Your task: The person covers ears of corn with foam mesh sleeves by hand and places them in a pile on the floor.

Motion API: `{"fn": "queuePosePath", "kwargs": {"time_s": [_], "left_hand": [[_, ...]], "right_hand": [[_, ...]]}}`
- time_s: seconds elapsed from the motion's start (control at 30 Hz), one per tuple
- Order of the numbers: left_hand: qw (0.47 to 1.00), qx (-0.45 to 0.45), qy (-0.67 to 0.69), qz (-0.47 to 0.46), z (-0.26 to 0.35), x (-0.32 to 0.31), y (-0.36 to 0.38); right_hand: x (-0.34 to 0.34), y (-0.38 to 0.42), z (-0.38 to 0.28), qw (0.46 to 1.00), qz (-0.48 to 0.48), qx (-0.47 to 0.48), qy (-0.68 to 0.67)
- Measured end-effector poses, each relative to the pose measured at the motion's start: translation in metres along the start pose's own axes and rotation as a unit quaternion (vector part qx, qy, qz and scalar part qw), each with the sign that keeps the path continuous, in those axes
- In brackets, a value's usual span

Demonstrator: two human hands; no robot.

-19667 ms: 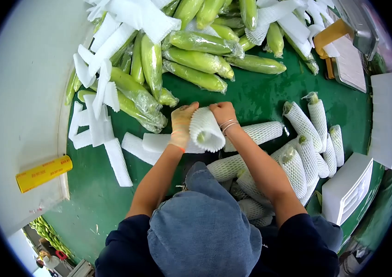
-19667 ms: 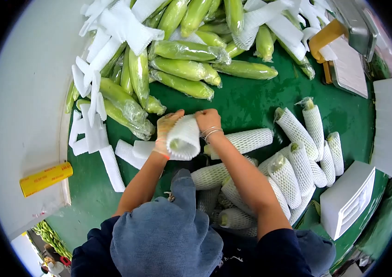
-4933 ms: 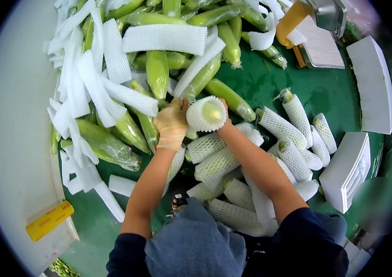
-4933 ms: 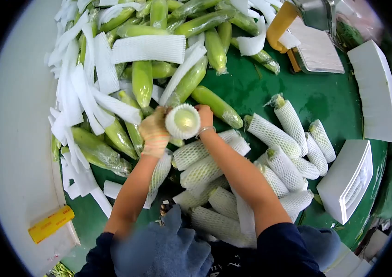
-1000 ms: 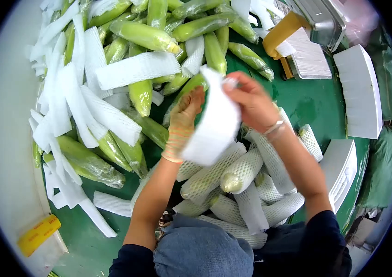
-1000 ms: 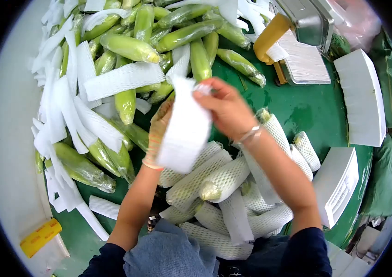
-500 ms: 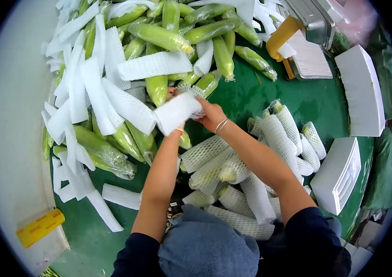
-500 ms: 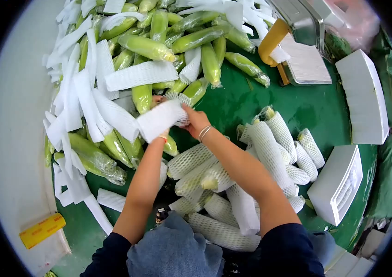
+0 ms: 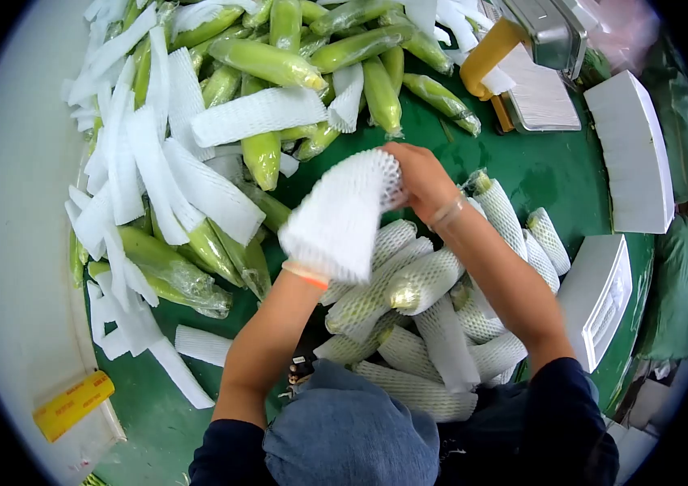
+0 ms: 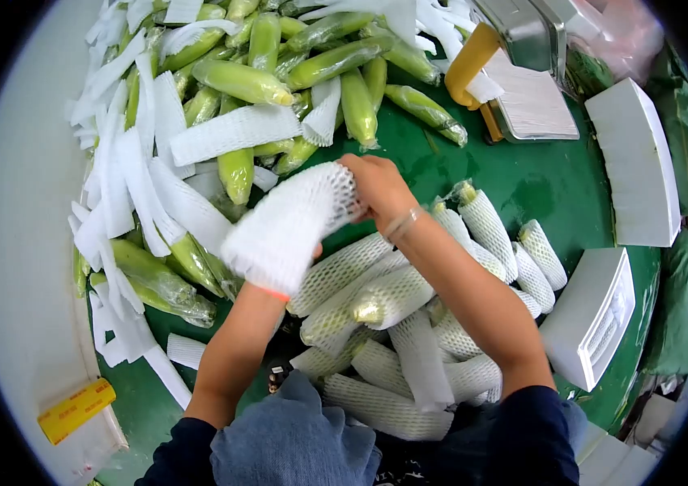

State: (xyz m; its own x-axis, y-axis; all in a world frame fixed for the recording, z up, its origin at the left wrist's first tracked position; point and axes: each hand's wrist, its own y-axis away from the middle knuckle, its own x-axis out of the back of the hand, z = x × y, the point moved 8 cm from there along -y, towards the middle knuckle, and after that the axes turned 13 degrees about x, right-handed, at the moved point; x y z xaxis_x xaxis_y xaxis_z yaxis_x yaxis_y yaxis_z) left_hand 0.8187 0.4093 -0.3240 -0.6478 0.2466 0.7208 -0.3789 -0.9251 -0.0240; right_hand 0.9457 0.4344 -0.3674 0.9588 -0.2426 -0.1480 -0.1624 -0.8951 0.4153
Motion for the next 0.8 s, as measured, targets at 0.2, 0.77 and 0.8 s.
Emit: {"fn": "queuePosePath", "kwargs": {"time_s": [0.2,0.77,0.8], "left_hand": [[0.785,0.512,0.347,0.028,-0.167,-0.073,-0.025],[0.938,0.334,0.094,0.014,-0.067,-0.132,-0.074],[0.938,0.334,0.093,0.015,-0.068,-0.128,-0.071]], "right_hand": [[0.020,-0.100,0.121,0.978,0.071,0.059,0.189],[-0.097,-0.096,-0.044,0.324,-0.133,0.611,0.710],[-0.101,-0.096,-0.038,0.324,-0.134,0.612,0.709]]}}
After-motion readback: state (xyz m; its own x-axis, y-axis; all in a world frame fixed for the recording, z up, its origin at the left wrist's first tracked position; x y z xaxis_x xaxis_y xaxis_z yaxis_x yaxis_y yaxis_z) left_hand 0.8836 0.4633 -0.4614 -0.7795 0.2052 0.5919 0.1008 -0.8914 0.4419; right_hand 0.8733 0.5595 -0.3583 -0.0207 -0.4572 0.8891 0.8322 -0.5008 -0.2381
